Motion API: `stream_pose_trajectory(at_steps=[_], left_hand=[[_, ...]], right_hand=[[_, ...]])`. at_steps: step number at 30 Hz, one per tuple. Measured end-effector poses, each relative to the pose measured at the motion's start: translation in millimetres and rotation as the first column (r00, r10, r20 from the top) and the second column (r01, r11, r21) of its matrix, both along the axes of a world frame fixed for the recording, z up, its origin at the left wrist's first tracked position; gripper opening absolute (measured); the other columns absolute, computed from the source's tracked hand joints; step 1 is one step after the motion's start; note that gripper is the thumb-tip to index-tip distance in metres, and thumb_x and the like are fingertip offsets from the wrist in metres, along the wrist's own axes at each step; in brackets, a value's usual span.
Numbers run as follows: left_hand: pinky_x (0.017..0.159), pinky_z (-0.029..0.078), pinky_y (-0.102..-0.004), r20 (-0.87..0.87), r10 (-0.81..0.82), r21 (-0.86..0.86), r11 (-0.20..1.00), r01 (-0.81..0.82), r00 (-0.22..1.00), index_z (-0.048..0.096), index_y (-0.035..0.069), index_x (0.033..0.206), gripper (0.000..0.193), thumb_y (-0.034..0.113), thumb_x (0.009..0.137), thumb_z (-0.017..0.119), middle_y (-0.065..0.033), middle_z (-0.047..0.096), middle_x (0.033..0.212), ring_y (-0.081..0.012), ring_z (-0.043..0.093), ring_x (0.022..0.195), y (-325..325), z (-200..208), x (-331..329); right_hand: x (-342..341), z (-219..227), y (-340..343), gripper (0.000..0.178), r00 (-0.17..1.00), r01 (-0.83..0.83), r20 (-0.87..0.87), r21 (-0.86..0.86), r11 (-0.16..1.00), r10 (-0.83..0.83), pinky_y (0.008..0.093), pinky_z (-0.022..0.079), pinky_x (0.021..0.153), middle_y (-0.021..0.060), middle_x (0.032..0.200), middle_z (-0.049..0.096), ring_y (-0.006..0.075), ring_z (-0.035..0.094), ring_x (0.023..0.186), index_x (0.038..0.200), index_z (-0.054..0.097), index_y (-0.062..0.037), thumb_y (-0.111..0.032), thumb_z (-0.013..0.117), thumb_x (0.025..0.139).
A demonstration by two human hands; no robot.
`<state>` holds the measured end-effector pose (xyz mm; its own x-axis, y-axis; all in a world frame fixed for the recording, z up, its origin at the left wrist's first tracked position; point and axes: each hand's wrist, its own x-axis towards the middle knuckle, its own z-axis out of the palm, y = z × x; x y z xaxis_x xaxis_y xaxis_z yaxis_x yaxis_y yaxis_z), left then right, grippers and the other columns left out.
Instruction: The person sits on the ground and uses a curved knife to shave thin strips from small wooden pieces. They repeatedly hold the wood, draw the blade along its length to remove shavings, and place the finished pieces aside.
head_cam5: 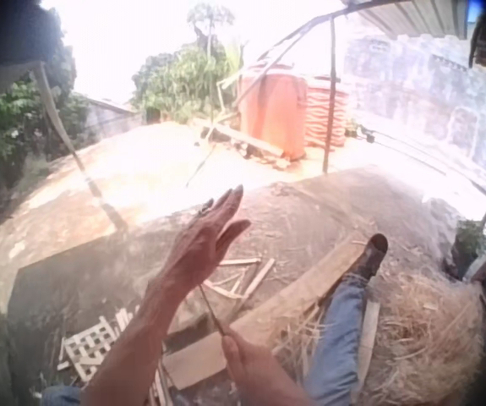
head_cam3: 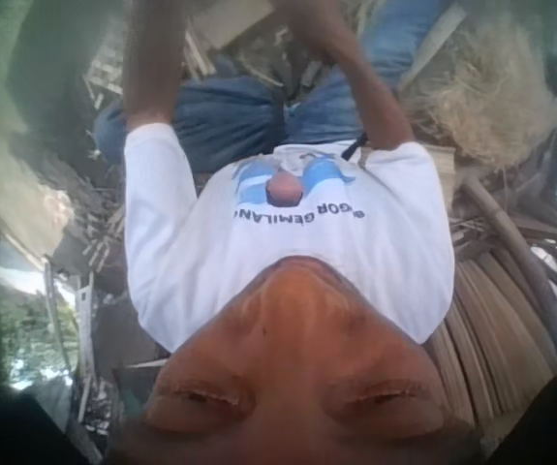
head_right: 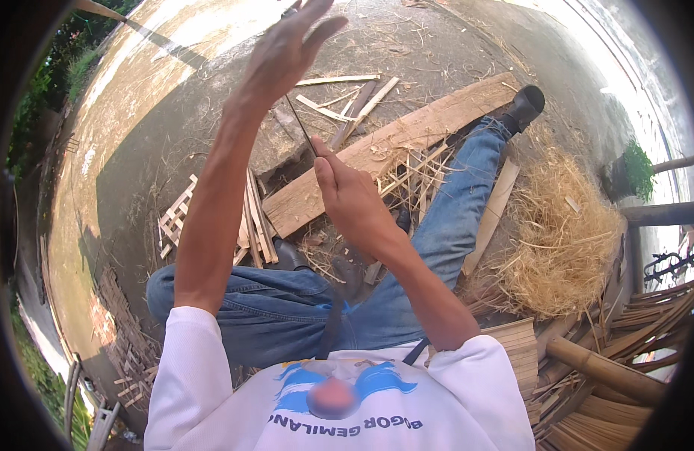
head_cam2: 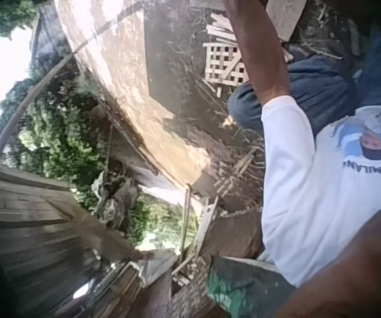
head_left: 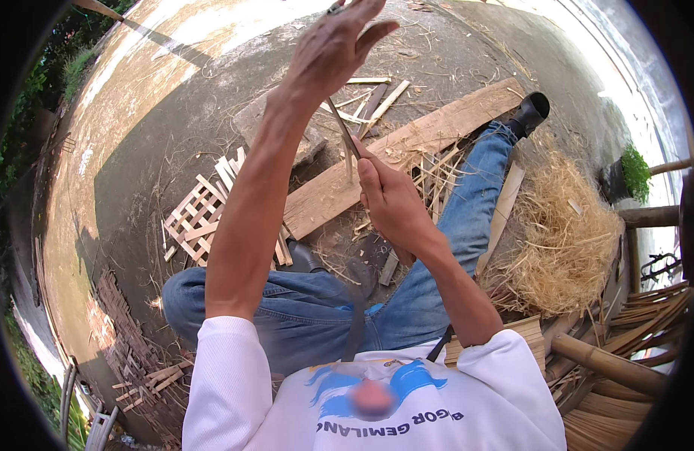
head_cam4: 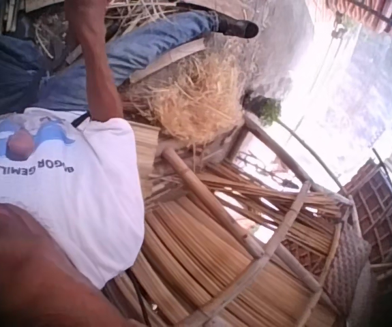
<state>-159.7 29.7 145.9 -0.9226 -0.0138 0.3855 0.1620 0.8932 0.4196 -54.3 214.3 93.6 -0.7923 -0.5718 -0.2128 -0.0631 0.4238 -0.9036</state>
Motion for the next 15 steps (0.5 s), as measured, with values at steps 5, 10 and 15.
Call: stream_pose_trajectory(at_steps=[5, 10, 15], left_hand=[[0.117, 0.041, -0.0495, 0.18, -0.078, 0.039, 0.997, 0.073, 0.981, 0.038, 0.024, 0.159, 0.065, 0.058, 0.103, 0.046, -0.0063, 0.045, 0.159, -0.0351, 0.045, 0.144, -6.3, -95.5, -4.4], [0.118, 0.04, -0.0483, 0.05, -0.014, 0.031, 0.999, 0.013, 0.999, 0.043, 0.019, 0.156, 0.062, 0.054, 0.105, 0.048, -0.0108, 0.049, 0.156, -0.0346, 0.049, 0.141, -12.7, -127.2, 15.0], [0.105, 0.05, -0.042, -0.12, 0.285, 0.77, 0.632, -0.092, 0.951, 0.075, 0.0, 0.117, 0.061, 0.055, 0.104, 0.052, -0.0149, 0.078, 0.106, -0.0246, 0.072, 0.108, 9.5, -93.1, 32.8]], right_hand=[[12.4, -55.3, 0.8, 0.051, 0.999, 0.036, -0.036, -0.052, 0.998, -0.038, 0.0432, 0.049, 0.08, 0.027, 0.077, 0.061, 0.0369, 0.062, 0.075, 0.15, 0.048, -0.0016, -0.031, 0.04, 0.109], [15.9, -90.7, -8.7, 0.052, 0.999, 0.017, -0.037, -0.099, 0.995, -0.021, 0.043, 0.05, 0.078, 0.0257, 0.073, 0.059, 0.0327, 0.063, 0.072, 0.15, 0.048, -0.0015, -0.032, 0.042, 0.109], [-29.5, -114.1, 13.4, 0.054, 0.999, 0.033, -0.028, -0.088, 0.996, -0.036, 0.0329, 0.049, 0.064, 0.0056, 0.077, 0.058, 0.0141, 0.057, 0.067, 0.152, 0.045, -0.0026, -0.035, 0.048, 0.109]])
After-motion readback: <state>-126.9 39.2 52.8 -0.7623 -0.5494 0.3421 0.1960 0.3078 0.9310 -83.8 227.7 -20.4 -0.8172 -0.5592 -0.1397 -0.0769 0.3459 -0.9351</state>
